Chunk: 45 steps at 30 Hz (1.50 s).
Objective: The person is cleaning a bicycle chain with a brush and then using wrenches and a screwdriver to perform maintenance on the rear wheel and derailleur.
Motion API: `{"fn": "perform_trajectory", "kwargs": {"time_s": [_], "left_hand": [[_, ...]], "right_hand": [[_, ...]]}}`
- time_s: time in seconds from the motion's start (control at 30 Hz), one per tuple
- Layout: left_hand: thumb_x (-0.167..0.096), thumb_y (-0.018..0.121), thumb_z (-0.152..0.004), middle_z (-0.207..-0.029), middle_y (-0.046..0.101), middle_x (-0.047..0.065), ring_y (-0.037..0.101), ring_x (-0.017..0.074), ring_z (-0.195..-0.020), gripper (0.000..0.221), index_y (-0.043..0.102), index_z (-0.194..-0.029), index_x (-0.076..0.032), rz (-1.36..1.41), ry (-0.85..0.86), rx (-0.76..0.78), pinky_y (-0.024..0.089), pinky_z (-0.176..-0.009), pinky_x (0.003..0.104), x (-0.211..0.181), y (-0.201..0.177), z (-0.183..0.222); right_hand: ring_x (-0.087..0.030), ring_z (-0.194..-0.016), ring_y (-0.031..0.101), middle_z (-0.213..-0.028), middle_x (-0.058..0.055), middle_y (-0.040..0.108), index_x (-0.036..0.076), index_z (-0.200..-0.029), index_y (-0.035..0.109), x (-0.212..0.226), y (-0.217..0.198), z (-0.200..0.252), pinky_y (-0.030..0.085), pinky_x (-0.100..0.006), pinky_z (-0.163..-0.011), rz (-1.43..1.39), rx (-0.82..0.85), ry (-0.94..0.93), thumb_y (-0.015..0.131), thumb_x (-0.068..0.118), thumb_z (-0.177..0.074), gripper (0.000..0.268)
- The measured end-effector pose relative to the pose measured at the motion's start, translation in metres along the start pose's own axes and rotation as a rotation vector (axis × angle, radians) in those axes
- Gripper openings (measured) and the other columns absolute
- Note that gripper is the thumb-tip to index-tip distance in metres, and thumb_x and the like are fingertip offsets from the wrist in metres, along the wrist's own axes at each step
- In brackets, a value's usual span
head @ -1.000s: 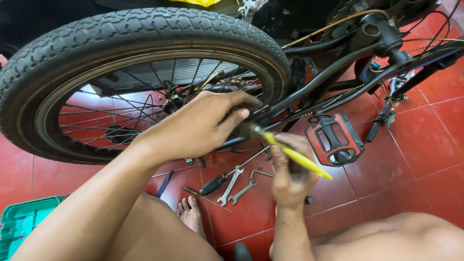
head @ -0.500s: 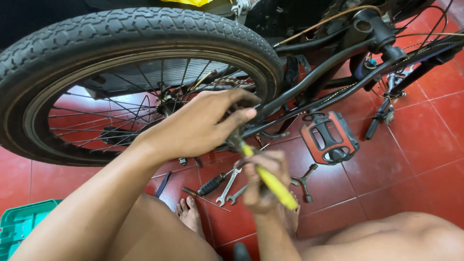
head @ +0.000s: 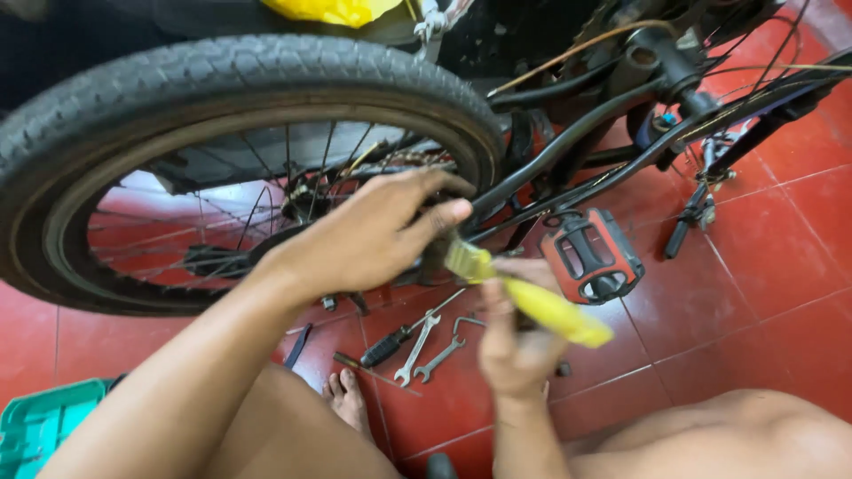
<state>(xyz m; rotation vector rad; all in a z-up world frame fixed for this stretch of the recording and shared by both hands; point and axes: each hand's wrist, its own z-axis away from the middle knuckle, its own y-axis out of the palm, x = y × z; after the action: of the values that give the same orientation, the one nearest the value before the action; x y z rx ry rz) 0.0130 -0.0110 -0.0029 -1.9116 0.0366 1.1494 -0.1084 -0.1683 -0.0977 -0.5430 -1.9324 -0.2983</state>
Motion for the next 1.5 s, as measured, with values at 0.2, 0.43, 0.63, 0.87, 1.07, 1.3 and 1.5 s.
{"fn": "perform_trajectory", "kwargs": {"time_s": [0.2, 0.43, 0.63, 0.87, 1.07, 1.3, 1.5], "left_hand": [[-0.039, 0.039, -0.102, -0.098, 0.077, 0.016, 0.073, 0.0268, -0.076, 0.050, 0.061, -0.122, 0.001, 0.146, -0.177, -0.014, 0.054, -0.070, 0.042, -0.003, 0.006, -0.011], [-0.040, 0.038, -0.101, -0.103, 0.078, 0.013, 0.074, 0.0296, -0.091, 0.051, 0.068, -0.111, 0.000, 0.156, -0.113, -0.029, 0.054, -0.085, 0.042, -0.007, 0.015, -0.024], [-0.043, 0.038, -0.103, -0.093, 0.077, 0.014, 0.072, 0.0315, -0.081, 0.051, 0.065, -0.099, 0.000, 0.150, -0.069, -0.062, 0.051, -0.077, 0.046, -0.008, 0.016, -0.028], [-0.039, 0.041, -0.100, -0.109, 0.079, 0.009, 0.076, 0.0274, -0.095, 0.048, 0.068, -0.118, -0.005, 0.177, -0.075, -0.042, 0.055, -0.084, 0.041, -0.007, 0.014, -0.022], [-0.044, 0.040, -0.100, -0.105, 0.080, 0.010, 0.077, 0.0300, -0.087, 0.052, 0.064, -0.127, -0.008, 0.080, -0.250, 0.058, 0.056, -0.080, 0.044, -0.013, -0.013, -0.018], [-0.044, 0.044, -0.101, -0.098, 0.081, 0.010, 0.076, 0.0306, -0.078, 0.045, 0.070, -0.122, -0.014, -0.049, -0.460, 0.193, 0.056, -0.078, 0.044, -0.017, -0.035, -0.007], [-0.052, 0.038, -0.102, -0.089, 0.079, 0.010, 0.076, 0.0322, -0.077, 0.051, 0.068, -0.117, -0.013, -0.164, -0.597, 0.229, 0.056, -0.077, 0.048, -0.025, -0.039, -0.003]], "right_hand": [[-0.021, -0.089, 0.066, -0.111, -0.015, 0.071, -0.005, -0.111, 0.068, 0.057, -0.033, -0.115, 0.053, -0.029, -0.077, 0.310, 0.421, -0.387, 0.076, -0.015, -0.088, 0.026], [-0.032, -0.069, 0.067, -0.091, -0.010, 0.075, 0.003, -0.105, 0.073, 0.097, -0.058, -0.231, 0.051, -0.043, -0.064, 1.041, 0.778, -0.574, 0.077, 0.004, -0.085, 0.020], [-0.019, -0.052, 0.064, -0.087, -0.001, 0.081, 0.007, -0.103, 0.075, 0.119, -0.044, -0.230, 0.051, -0.033, -0.049, 0.988, 0.912, -0.235, 0.058, -0.013, -0.075, 0.039], [-0.028, -0.070, 0.064, -0.089, -0.011, 0.071, 0.001, -0.102, 0.068, 0.091, -0.054, -0.226, 0.049, -0.039, -0.065, 0.916, 0.783, -0.417, 0.075, 0.004, -0.087, 0.017], [-0.019, -0.075, 0.064, -0.092, -0.006, 0.071, 0.003, -0.104, 0.069, 0.090, -0.050, -0.220, 0.051, -0.032, -0.068, 0.731, 0.899, -0.319, 0.075, 0.003, -0.087, 0.018], [-0.026, -0.082, 0.066, -0.095, -0.008, 0.072, 0.005, -0.097, 0.067, 0.093, -0.020, -0.205, 0.052, -0.037, -0.076, 0.727, 1.002, -0.486, 0.076, 0.016, -0.086, 0.018], [-0.020, -0.067, 0.071, -0.087, -0.008, 0.078, 0.002, -0.103, 0.071, 0.086, 0.014, -0.197, 0.056, -0.032, -0.063, 0.423, 1.140, -0.412, 0.073, 0.009, -0.086, 0.019]]}}
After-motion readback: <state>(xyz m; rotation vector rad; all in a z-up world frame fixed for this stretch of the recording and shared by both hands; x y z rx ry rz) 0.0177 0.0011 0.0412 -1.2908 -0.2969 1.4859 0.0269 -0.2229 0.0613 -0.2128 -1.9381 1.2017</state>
